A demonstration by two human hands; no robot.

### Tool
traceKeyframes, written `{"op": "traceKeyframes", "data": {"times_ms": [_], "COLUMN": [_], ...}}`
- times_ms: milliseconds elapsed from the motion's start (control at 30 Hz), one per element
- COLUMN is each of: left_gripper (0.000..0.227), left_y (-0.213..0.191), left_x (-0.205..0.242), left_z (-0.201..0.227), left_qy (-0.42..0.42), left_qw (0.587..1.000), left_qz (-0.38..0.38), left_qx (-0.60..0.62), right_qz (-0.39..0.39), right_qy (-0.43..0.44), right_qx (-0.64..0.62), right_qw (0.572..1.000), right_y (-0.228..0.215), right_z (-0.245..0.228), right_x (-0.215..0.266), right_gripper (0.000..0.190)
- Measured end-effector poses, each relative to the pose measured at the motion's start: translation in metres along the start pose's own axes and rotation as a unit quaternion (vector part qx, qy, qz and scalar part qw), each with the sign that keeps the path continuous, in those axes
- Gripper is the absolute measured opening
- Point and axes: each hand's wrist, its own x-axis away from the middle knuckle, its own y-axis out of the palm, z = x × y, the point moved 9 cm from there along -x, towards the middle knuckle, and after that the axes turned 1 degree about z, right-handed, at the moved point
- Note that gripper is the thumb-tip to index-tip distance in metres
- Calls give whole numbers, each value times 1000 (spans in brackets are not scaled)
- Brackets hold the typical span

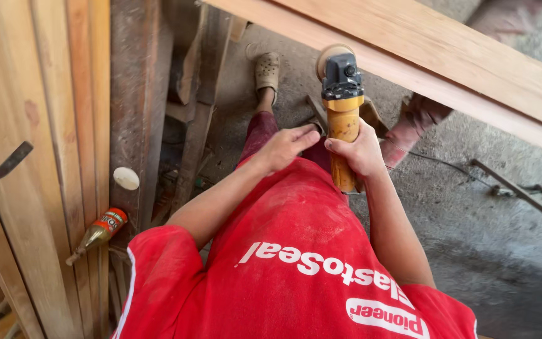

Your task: The person uses a handheld angle grinder with a sanding disc to smooth the surface of a long wooden plank. They hold the plank with one hand and move the tool along its length repeatedly, generating sawdust.

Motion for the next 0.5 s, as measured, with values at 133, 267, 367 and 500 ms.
{"op": "traceKeyframes", "data": {"times_ms": [133,267,367,500], "left_gripper": [71,71,75,81], "left_y": [-13,-71,-115,-161], "left_x": [5,9,11,16], "left_z": [-4,4,11,21], "left_qy": [41,42,39,57], "left_qw": [974,959,953,947], "left_qz": [-14,54,105,145], "left_qx": [221,276,282,282], "right_qz": [-50,-82,-113,-131], "right_qy": [-13,-9,-27,-2], "right_qx": [-3,92,113,73], "right_qw": [999,992,987,989], "right_y": [57,111,152,188], "right_z": [-32,-66,-92,-105], "right_x": [-36,-72,-95,-114], "right_gripper": [43,40,44,47]}}
